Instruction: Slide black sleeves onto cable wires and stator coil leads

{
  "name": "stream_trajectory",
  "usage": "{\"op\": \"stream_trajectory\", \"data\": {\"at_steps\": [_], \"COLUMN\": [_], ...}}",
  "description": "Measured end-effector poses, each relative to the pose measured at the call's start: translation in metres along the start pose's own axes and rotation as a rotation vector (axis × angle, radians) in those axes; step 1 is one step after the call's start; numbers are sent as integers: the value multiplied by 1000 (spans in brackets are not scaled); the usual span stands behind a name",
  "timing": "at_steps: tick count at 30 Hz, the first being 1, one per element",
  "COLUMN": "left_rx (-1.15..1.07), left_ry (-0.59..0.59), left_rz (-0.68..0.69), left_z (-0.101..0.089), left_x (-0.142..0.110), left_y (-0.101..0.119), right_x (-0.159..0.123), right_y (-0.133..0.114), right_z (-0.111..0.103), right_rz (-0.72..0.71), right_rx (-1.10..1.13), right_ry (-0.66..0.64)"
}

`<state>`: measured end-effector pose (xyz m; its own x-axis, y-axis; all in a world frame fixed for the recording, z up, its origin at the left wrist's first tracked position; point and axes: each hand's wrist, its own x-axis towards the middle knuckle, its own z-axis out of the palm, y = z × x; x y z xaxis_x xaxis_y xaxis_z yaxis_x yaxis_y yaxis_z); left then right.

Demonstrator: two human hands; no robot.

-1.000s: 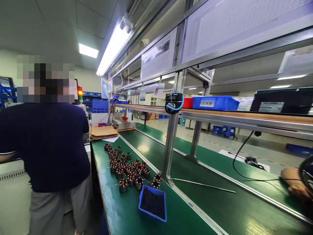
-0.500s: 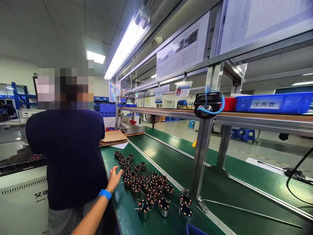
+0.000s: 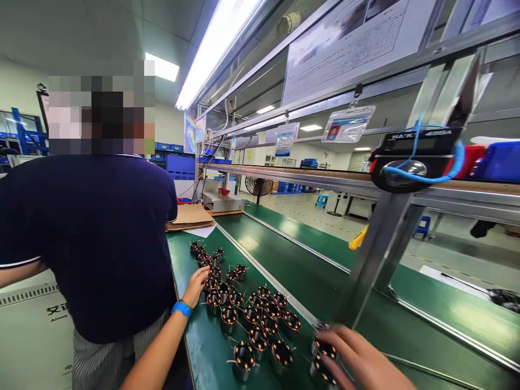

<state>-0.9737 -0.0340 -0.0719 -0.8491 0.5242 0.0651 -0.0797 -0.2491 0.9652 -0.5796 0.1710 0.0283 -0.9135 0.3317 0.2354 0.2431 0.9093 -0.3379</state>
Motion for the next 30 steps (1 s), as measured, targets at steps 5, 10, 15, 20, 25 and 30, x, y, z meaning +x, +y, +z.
{"op": "stream_trajectory", "data": {"at_steps": [5, 10, 15, 20, 25, 30], "left_rx": [-141, -216, -224, -224, -198, -156], "left_ry": [-103, -261, -360, -399, -407, -440], "left_rz": [38, 19, -45, -71, -68, -89], "left_z": [1, 1, 1, 13, 27, 45], "left_x": [-8, -4, -5, -20, -42, -68], "left_y": [-4, 1, 3, 1, 7, 12], "right_x": [200, 297, 296, 263, 227, 193], "right_y": [-89, -84, -52, -33, -27, -21], "right_z": [33, 93, 127, 127, 119, 109], "right_rz": [-158, -149, -110, -89, -107, -113], "right_rx": [-62, -20, 59, 92, 109, 129], "right_ry": [-157, -321, -431, -402, -345, -329]}}
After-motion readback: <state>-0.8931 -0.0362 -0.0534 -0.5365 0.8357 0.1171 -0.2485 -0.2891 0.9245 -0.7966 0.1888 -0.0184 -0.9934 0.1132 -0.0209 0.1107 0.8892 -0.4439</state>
